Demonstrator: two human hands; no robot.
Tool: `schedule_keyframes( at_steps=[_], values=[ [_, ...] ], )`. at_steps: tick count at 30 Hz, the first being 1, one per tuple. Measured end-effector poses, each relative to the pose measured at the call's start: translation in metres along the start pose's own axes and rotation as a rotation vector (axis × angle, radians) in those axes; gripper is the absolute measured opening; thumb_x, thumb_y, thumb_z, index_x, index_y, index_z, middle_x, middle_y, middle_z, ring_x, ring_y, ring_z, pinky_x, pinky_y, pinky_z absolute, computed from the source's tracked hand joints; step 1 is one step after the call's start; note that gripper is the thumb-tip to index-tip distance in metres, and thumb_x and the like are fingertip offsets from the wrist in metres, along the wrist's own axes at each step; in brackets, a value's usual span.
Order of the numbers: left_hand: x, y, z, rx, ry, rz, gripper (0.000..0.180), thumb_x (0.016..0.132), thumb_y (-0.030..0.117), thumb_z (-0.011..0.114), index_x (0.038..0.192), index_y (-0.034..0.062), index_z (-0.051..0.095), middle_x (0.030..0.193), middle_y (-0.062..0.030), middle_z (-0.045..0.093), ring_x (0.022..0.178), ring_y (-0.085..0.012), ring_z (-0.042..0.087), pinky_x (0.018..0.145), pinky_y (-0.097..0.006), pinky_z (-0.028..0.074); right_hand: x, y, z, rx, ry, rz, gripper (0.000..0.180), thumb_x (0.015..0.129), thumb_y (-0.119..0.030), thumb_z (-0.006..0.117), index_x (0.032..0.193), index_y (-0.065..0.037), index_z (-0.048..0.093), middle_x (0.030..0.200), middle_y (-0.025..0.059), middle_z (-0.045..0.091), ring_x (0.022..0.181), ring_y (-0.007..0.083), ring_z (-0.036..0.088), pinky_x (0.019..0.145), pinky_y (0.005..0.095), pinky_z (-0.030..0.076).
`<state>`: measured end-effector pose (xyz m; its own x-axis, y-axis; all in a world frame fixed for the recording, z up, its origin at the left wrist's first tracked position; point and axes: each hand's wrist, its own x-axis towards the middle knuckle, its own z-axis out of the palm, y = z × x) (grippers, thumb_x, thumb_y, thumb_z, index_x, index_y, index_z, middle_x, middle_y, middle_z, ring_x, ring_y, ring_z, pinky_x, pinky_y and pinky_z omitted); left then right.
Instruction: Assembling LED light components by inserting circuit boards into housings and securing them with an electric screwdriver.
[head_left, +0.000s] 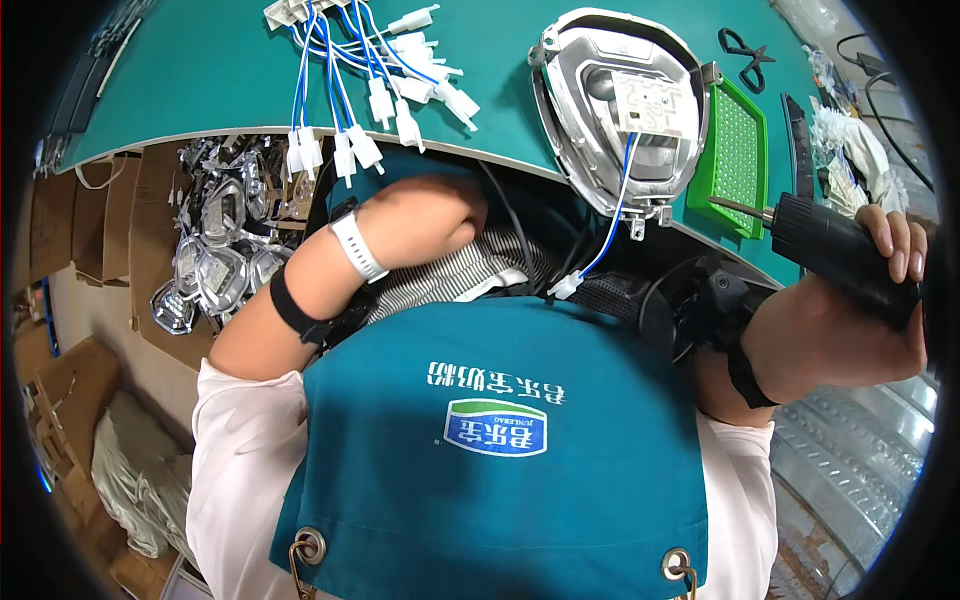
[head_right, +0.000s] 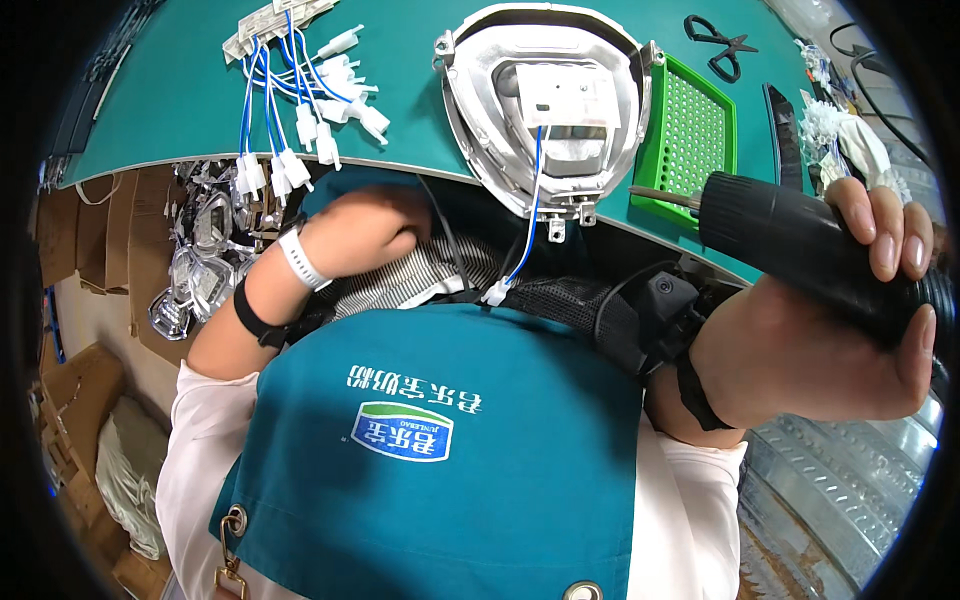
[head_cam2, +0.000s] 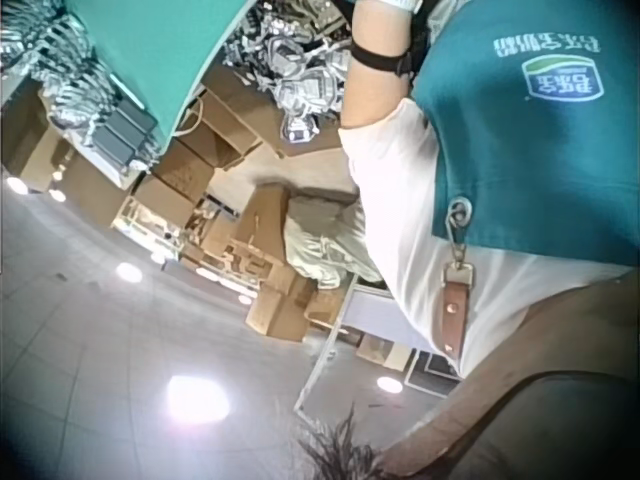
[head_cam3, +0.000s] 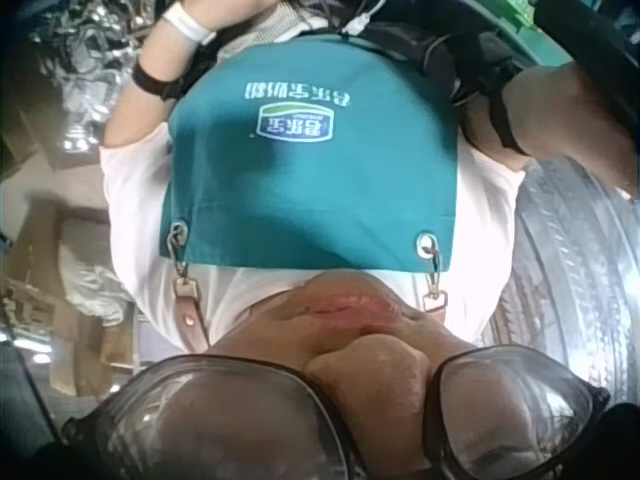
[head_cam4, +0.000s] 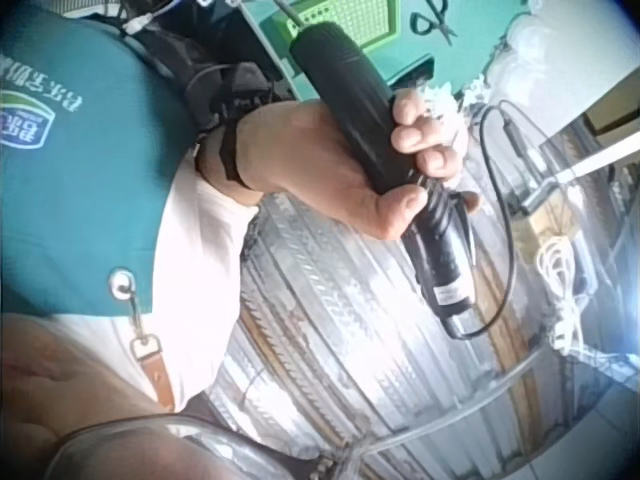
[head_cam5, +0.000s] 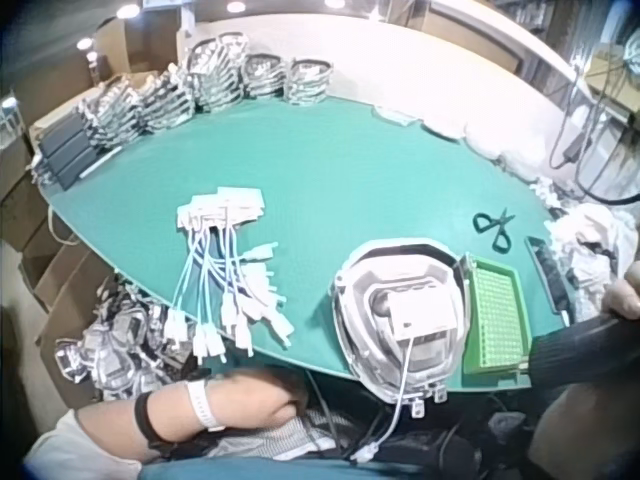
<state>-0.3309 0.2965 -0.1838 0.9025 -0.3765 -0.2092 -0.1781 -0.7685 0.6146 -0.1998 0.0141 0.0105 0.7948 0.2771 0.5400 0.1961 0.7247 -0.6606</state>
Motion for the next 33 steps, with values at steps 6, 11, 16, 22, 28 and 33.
schedule_keyframes(
  at_steps=[6, 11, 16, 22, 28, 33],
  values=[
    [0.08, -0.022, 0.062, -0.003, 0.091, 0.421, 0.04, 0.083, 0.002, 0.053, 0.122, 0.0086, 0.059, 0.125, -0.0132, 0.058, 0.113, -0.0288, 0.057, 0.101, -0.039, 0.043, -0.013, -0.013, -0.001, -0.05, 0.014, -0.048, 0.03, 0.068, -0.018, 0.056, 0.09, -0.003, 0.04, 0.085, 0.0078, 0.043, 0.08, 0.0179, 0.048, 0.081, 0.0348, 0.039],
    [0.117, -0.01, 0.099, -0.648, -0.234, 0.304, 0.042, 0.091, 0.008, 0.052, 0.133, 0.0083, 0.049, 0.129, -0.0116, 0.054, 0.118, -0.0221, 0.053, 0.103, -0.036, 0.041, -0.019, -0.022, -0.002, -0.134, 0.065, -0.178, 0.028, 0.068, -0.016, 0.054, 0.088, -0.001, 0.041, 0.086, 0.0086, 0.043, 0.079, 0.0187, 0.047, 0.079, 0.0344, 0.039],
    [0.094, 0.011, 0.081, -0.347, -0.147, 0.269, 0.039, 0.092, 0.012, 0.052, 0.131, 0.0065, 0.05, 0.129, -0.0127, 0.054, 0.119, -0.0229, 0.052, 0.102, -0.035, 0.041, -0.021, -0.035, -0.016, -0.326, 0.168, -0.366, 0.033, 0.075, -0.018, 0.054, 0.104, -0.002, 0.047, 0.089, 0.0094, 0.046, 0.082, 0.0203, 0.047, 0.082, 0.0367, 0.04],
    [0.084, 0.027, 0.045, 0.006, -0.018, 0.241, 0.037, 0.094, 0.018, 0.052, 0.128, 0.0044, 0.053, 0.13, -0.0141, 0.054, 0.12, -0.024, 0.051, 0.101, -0.034, 0.041, -0.011, -0.053, -0.039, -0.336, 0.184, -0.364, 0.04, 0.078, -0.013, 0.052, 0.116, -0.005, 0.044, 0.089, 0.0101, 0.047, 0.082, 0.021, 0.047, 0.082, 0.0387, 0.041],
    [0.123, 0.01, 0.044, -0.382, 0.225, 0.347, 0.035, 0.088, 0.019, 0.057, 0.119, 0.0039, 0.056, 0.122, -0.0195, 0.057, 0.116, -0.0324, 0.052, 0.097, -0.038, 0.042, -0.016, -0.106, -0.079, -0.521, 0.526, -0.633, 0.04, 0.078, -0.009, 0.052, 0.117, -0.005, 0.044, 0.085, 0.0099, 0.049, 0.077, 0.0208, 0.051, 0.08, 0.039, 0.044],
    [0.121, 0.015, 0.041, -0.268, 0.197, 0.336, 0.035, 0.087, 0.019, 0.057, 0.118, 0.0038, 0.057, 0.121, -0.02, 0.057, 0.115, -0.0334, 0.053, 0.096, -0.039, 0.043, -0.021, -0.129, -0.093, -0.62, 0.682, -0.75, 0.038, 0.081, -0.005, 0.049, 0.118, -0.004, 0.044, 0.085, 0.0125, 0.053, 0.077, 0.0221, 0.053, 0.079, 0.0403, 0.047]
  ],
)
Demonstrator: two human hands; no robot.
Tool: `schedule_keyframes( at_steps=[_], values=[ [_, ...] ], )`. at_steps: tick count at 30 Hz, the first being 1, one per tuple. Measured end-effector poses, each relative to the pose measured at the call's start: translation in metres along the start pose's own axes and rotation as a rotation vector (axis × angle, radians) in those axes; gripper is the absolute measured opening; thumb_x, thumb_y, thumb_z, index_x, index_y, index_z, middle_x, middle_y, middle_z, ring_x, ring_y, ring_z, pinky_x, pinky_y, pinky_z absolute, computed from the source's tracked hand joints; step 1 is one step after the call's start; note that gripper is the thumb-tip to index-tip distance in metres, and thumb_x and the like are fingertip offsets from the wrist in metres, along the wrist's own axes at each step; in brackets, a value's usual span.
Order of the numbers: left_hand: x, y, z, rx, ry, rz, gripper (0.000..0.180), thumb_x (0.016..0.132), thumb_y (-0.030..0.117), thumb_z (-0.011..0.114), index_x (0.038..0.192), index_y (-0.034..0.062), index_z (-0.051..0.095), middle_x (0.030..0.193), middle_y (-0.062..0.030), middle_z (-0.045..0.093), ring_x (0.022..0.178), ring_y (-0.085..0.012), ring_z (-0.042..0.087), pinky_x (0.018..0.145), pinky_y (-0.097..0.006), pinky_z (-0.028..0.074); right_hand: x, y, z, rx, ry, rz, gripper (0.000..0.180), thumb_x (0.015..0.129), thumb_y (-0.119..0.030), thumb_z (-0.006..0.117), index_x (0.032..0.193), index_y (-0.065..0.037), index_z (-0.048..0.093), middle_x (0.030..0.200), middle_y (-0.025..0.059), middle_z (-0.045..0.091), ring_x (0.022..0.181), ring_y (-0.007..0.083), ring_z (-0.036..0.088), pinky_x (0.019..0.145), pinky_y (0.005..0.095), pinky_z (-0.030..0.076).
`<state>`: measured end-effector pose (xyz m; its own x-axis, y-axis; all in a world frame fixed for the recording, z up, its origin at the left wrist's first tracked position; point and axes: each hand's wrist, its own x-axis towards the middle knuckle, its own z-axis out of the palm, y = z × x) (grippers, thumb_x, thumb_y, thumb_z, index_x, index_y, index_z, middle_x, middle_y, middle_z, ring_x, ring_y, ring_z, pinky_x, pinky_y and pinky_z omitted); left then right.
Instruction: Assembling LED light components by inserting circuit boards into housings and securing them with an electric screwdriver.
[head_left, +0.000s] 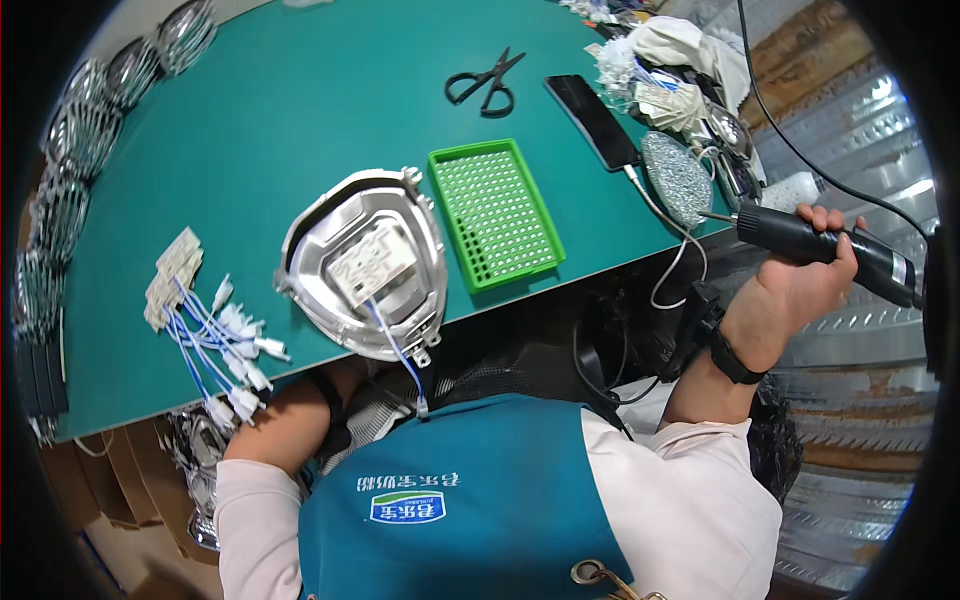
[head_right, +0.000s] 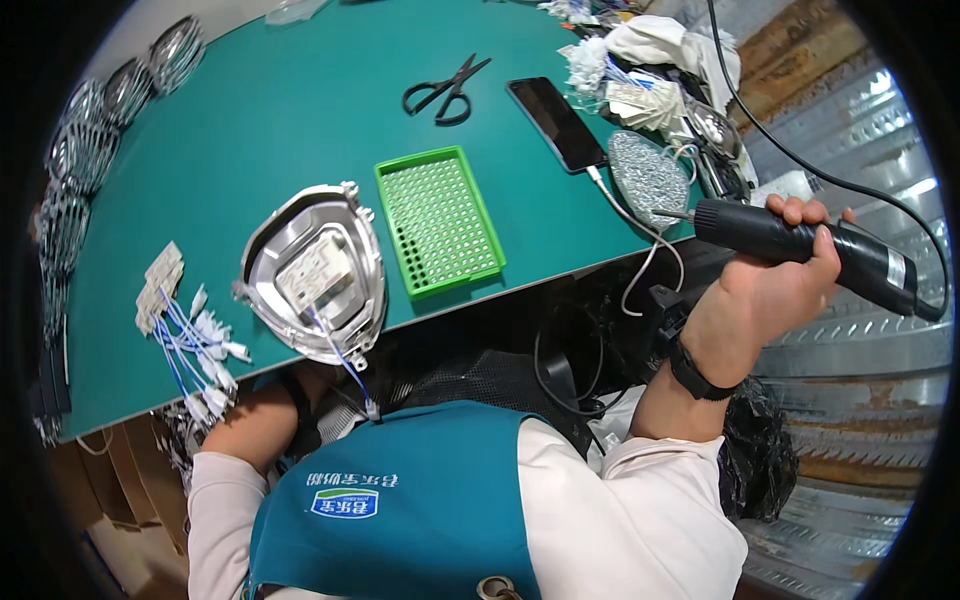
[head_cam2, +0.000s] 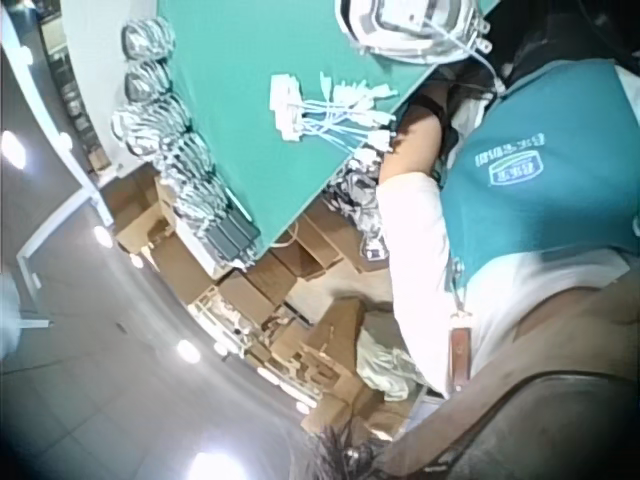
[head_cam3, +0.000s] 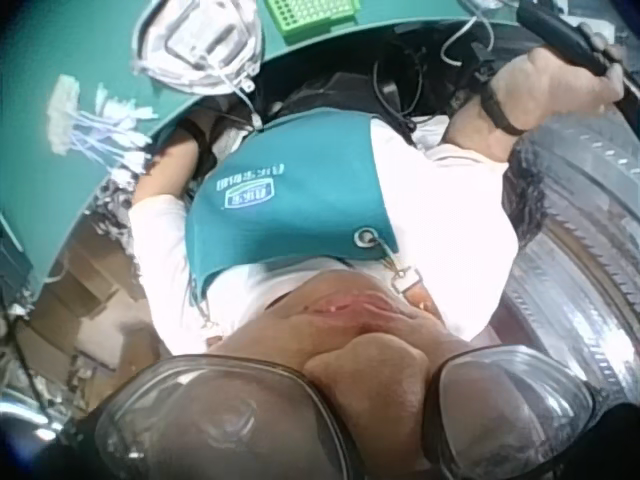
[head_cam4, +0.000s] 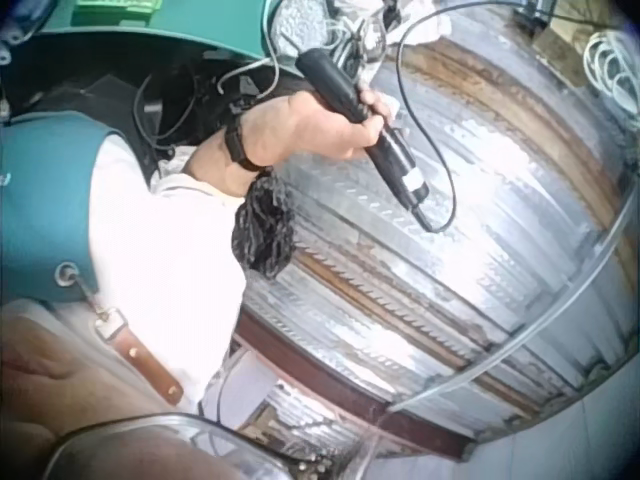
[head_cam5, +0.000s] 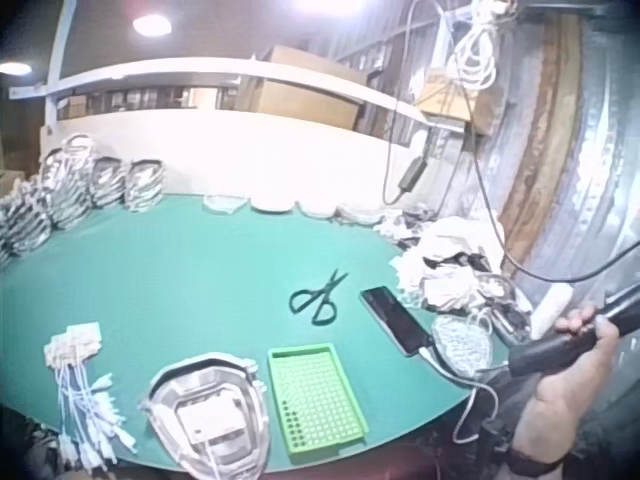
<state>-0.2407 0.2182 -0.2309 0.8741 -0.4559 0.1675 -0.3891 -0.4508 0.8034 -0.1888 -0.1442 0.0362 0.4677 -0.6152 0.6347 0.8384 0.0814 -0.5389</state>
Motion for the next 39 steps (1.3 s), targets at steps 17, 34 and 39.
schedule_keyframes(
  at_steps=[17, 34, 39],
  values=[
    [-0.059, -0.009, -0.027, 0.414, -0.081, -0.198, 0.034, 0.086, 0.02, 0.059, 0.115, 0.0036, 0.059, 0.115, -0.0218, 0.059, 0.112, -0.0367, 0.054, 0.093, -0.041, 0.044, 0.014, 0.049, -0.028, -0.14, -0.031, -0.037, 0.046, 0.08, 0.003, 0.051, 0.124, 0.0, 0.039, 0.081, 0.0137, 0.058, 0.07, 0.0216, 0.056, 0.073, 0.0394, 0.051],
    [0.175, 0.292, -0.086, 0.713, -0.408, 0.283, 0.013, 0.078, 0.008, 0.063, 0.09, 0.0051, 0.058, 0.082, -0.0136, 0.057, 0.079, -0.0337, 0.057, 0.069, -0.043, 0.046, 0.0, -0.01, -0.065, 0.393, 0.026, 0.136, 0.055, 0.076, -0.017, 0.055, 0.128, -0.006, 0.04, 0.083, 0.0062, 0.045, 0.071, 0.0152, 0.045, 0.07, 0.0315, 0.04],
    [0.316, 0.249, 0.017, 0.893, -0.359, 0.33, 0.023, 0.084, 0.018, 0.055, 0.098, 0.0019, 0.063, 0.096, -0.0177, 0.064, 0.094, -0.0342, 0.062, 0.084, -0.044, 0.049, -0.004, -0.032, -0.084, 0.326, 0.018, 0.14, 0.062, 0.076, -0.022, 0.063, 0.13, -0.006, 0.038, 0.081, 0.0047, 0.044, 0.067, 0.0129, 0.045, 0.066, 0.0276, 0.04]
  ],
)
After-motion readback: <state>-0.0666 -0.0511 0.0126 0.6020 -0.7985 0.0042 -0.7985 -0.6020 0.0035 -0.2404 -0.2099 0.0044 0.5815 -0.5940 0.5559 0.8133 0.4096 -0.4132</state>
